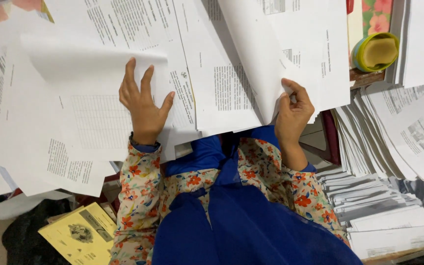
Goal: The person sits on the floor and sorts through a large pile of printed documents. They pick up sheets, flip through them, and place them into separate stacks on the floor.
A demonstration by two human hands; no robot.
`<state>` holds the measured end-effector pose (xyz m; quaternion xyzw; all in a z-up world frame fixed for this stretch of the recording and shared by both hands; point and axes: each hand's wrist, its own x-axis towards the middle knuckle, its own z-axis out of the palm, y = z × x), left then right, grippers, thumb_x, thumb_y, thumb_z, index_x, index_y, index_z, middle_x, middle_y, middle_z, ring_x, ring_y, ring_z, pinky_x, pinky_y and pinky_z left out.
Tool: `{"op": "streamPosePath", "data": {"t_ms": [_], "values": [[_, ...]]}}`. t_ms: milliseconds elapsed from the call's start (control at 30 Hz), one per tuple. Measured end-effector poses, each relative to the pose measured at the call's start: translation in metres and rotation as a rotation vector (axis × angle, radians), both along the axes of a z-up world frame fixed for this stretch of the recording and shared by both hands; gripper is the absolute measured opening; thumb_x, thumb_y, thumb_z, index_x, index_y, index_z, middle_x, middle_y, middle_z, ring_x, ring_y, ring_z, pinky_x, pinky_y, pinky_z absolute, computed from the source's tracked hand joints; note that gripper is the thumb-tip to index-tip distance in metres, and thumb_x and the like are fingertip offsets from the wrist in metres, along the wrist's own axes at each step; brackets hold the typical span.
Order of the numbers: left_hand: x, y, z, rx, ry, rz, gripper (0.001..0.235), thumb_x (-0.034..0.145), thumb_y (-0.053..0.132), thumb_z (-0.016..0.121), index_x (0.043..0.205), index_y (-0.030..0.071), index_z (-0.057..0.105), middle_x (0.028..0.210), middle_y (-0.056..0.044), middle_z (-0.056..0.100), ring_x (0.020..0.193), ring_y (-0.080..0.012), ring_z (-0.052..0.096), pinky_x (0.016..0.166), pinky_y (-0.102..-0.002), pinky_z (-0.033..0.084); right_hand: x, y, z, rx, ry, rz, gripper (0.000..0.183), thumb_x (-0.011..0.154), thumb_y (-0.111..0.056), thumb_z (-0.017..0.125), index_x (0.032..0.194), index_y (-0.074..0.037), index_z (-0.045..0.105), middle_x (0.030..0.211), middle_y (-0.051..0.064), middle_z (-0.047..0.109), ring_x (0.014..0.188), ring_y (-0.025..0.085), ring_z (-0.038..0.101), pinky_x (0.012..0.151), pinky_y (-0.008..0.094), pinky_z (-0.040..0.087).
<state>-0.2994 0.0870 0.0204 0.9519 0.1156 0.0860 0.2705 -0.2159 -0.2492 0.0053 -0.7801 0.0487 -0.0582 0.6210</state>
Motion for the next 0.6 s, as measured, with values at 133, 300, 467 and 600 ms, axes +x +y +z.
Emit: {"op": "streamPosePath", "data": {"t_ms": [133,300,467,600], "values": [[-0.003,-0.003,-0.006,0.007,-0.114,0.035,0.060,0.099,0.028,0.083,0.148,0.007,0.054,0.165,-0.020,0.021,0.144,-0.0406,0.029,0.113,-0.060,0.019,-0.001,-0.001,-0.004,0.000,0.003,0.006,0.038,0.089,0.017,0.056,0.120,0.002,0.073,0.112,0.019,0.072,0.101,0.018,0.059,0.084,0.034,0.056],[-0.009,-0.004,-0.005,0.033,-0.229,0.024,0.042,0.096,0.016,0.081,0.133,0.008,0.063,0.152,-0.014,0.038,0.124,-0.0330,0.044,0.104,-0.048,0.028,0.002,-0.001,0.000,0.005,0.010,0.049,0.038,0.089,0.016,0.053,0.118,0.004,0.074,0.104,0.016,0.068,0.097,0.015,0.055,0.079,0.030,0.054],[-0.029,-0.011,-0.004,0.056,-0.266,0.037,0.040,0.085,0.006,0.085,0.122,0.011,0.070,0.142,-0.006,0.050,0.111,-0.0256,0.050,0.095,-0.041,0.033,0.002,-0.013,-0.018,-0.036,-0.089,0.091,0.039,0.088,0.018,0.054,0.120,0.008,0.073,0.106,0.021,0.069,0.095,0.018,0.055,0.080,0.031,0.052],[-0.045,-0.031,-0.004,-0.001,-0.240,0.036,0.025,0.084,0.006,0.085,0.104,0.012,0.072,0.120,-0.009,0.057,0.096,-0.0227,0.052,0.087,-0.041,0.039,0.000,-0.005,-0.011,0.012,-0.096,0.075,0.038,0.087,0.016,0.055,0.119,0.007,0.074,0.104,0.019,0.069,0.095,0.015,0.055,0.082,0.030,0.052]]}}
